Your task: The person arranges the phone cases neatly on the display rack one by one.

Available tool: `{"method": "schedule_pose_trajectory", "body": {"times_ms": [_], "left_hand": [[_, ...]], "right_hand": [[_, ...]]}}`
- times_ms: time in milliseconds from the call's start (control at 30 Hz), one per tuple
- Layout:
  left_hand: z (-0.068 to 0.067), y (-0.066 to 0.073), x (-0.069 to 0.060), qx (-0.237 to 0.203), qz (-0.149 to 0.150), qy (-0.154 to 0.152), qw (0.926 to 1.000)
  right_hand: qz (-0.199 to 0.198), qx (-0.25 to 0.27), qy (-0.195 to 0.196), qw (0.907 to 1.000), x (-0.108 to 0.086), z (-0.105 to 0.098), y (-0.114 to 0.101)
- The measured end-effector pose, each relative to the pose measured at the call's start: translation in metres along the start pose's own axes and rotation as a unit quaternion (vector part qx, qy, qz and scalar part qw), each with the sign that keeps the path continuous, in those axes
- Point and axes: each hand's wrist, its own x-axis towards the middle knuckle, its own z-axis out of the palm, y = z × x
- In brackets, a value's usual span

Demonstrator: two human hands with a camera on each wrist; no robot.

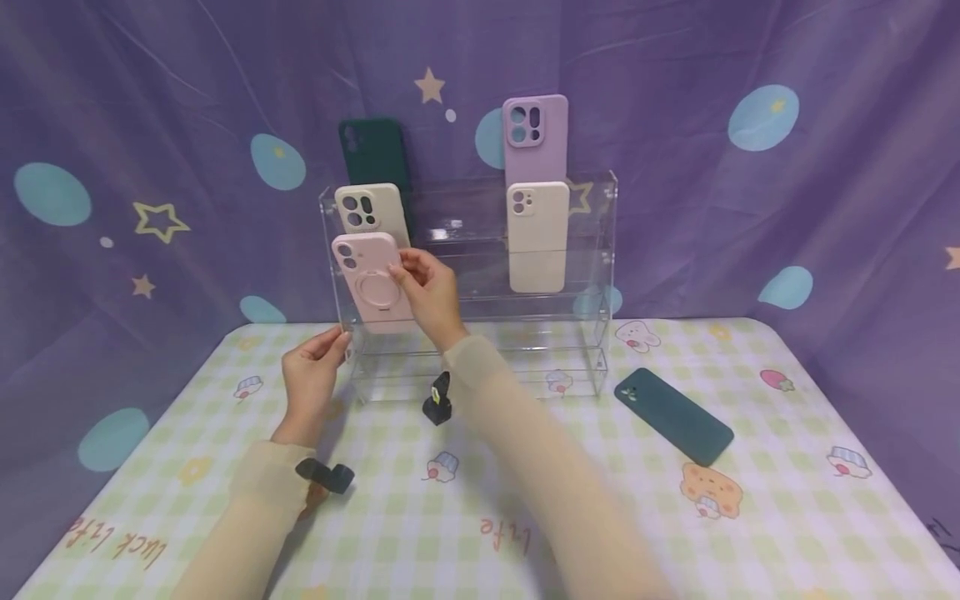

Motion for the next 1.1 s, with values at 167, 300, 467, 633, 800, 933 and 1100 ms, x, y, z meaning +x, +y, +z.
{"method": "schedule_pose_trajectory", "body": {"times_ms": [167,300,467,633,800,933,1100], "left_hand": [[0.000,0.001,0.000,-0.003,-0.002,-0.003,1.0000],[0.000,0.002,0.000,0.003,0.000,-0.002,1.0000],[-0.001,0.002,0.000,0.010,0.000,0.001,0.9999],[-0.002,0.002,0.000,0.013,-0.002,0.000,0.9999],[-0.002,0.002,0.000,0.013,0.002,-0.003,0.9999],[-0.002,0.002,0.000,0.011,0.007,-0.004,0.9999],[-0.001,0.003,0.000,0.009,0.004,-0.006,0.9999]], "right_hand": [[-0.005,-0.014,0.004,0.9999,-0.002,0.001,0.002],[0.014,-0.027,0.000,0.9995,-0.002,0.000,0.000],[0.053,-0.048,-0.012,0.9974,-0.003,0.001,0.001],[0.071,-0.052,-0.016,0.9960,-0.005,0.001,0.000],[0.081,-0.063,-0.037,0.9940,-0.005,-0.003,-0.002],[0.100,-0.092,-0.067,0.9884,-0.003,-0.009,-0.005],[0.133,-0.116,-0.097,0.9795,-0.001,-0.016,-0.009]]}}
